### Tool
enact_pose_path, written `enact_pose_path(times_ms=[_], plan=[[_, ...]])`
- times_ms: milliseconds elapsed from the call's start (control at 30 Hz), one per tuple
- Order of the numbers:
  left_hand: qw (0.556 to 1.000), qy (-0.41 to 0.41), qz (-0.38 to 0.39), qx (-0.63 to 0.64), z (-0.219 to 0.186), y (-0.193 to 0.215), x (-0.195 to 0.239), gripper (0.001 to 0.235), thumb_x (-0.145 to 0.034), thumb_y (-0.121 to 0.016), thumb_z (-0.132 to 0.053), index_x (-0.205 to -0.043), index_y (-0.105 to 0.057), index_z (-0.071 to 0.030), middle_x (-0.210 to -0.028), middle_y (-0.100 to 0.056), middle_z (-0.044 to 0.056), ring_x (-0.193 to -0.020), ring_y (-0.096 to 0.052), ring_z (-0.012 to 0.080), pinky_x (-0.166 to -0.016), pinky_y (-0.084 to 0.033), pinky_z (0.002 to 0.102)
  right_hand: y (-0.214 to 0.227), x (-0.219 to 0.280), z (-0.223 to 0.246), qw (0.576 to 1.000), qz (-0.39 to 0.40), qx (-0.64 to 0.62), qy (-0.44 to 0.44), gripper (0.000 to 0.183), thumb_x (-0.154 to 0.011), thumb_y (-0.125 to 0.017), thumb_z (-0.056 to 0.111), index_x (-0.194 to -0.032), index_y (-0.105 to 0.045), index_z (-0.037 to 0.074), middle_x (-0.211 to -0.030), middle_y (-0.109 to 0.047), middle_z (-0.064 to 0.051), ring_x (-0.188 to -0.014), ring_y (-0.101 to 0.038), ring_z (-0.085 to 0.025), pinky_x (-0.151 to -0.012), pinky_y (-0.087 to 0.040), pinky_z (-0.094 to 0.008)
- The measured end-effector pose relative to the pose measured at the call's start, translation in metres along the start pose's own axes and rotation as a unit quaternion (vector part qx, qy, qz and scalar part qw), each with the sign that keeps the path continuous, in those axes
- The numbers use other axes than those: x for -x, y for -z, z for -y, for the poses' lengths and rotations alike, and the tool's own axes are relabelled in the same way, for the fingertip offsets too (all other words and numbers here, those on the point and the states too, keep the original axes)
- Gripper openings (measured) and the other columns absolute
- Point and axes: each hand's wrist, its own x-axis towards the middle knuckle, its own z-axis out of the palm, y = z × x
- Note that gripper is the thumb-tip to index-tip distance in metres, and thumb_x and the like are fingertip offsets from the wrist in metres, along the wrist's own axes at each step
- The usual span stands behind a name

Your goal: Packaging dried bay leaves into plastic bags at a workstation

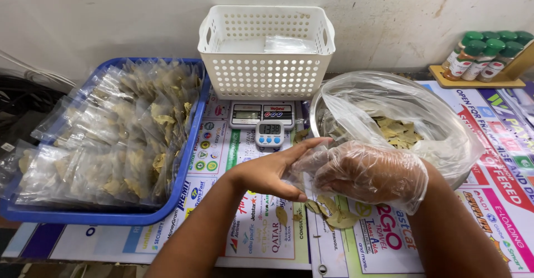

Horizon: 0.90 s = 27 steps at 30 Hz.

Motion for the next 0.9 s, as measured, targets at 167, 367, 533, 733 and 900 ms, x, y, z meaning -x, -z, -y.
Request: enact_pose_path(times_ms=[167,367,533,733,900], plan=[[0.997,0.050,-0.059,0.005,0.000,-0.013,0.002,0.095,-0.071,-0.070,-0.034,-0.156,-0.028,-0.028,-0.148,-0.052,0.007,-0.122,-0.058,0.0228,-0.099,-0.046,0.035,0.021,0.008,0.015,0.981,-0.036,-0.186,-0.038,0.026,-0.089,-0.074,0.016,-0.115,-0.075,0.013,-0.113,-0.079,-0.004,-0.101,-0.075,-0.018,-0.088,-0.060,-0.033],[0.978,-0.052,-0.198,-0.025,0.016,-0.037,-0.003,0.099,-0.076,-0.074,-0.027,-0.158,-0.019,-0.023,-0.139,-0.055,0.010,-0.128,-0.058,0.0392,-0.103,-0.056,0.057,0.063,0.019,0.060,0.939,-0.304,-0.117,-0.111,0.022,-0.089,-0.072,0.013,-0.111,-0.075,0.013,-0.104,-0.082,-0.003,-0.085,-0.079,-0.014,-0.074,-0.064,-0.026],[0.949,-0.112,-0.293,-0.041,0.043,-0.042,-0.010,0.099,-0.081,-0.079,-0.022,-0.158,-0.018,-0.026,-0.140,-0.049,0.020,-0.119,-0.061,0.0352,-0.089,-0.069,0.048,0.099,0.052,0.038,0.855,-0.249,0.122,-0.439,0.029,-0.098,-0.061,0.039,-0.117,-0.080,0.030,-0.103,-0.083,0.003,-0.087,-0.079,-0.017,-0.084,-0.062,-0.031],[0.911,-0.135,-0.365,-0.137,0.048,-0.043,-0.012,0.103,-0.082,-0.081,-0.020,-0.160,-0.014,-0.022,-0.139,-0.048,0.019,-0.124,-0.053,0.0318,-0.095,-0.063,0.049,0.090,0.028,0.012,0.791,-0.031,-0.090,-0.604,0.036,-0.092,-0.070,0.015,-0.126,-0.080,0.017,-0.125,-0.083,-0.001,-0.108,-0.079,-0.020,-0.104,-0.059,-0.033],[0.934,-0.058,-0.321,0.145,0.039,-0.038,-0.013,0.106,-0.080,-0.072,-0.042,-0.159,-0.011,-0.007,-0.134,-0.044,0.034,-0.129,-0.043,0.0607,-0.106,-0.040,0.071,0.064,0.010,0.003,0.886,0.030,0.030,-0.461,0.022,-0.090,-0.063,0.014,-0.106,-0.077,0.009,-0.100,-0.080,-0.012,-0.097,-0.077,-0.031,-0.088,-0.060,-0.043]])
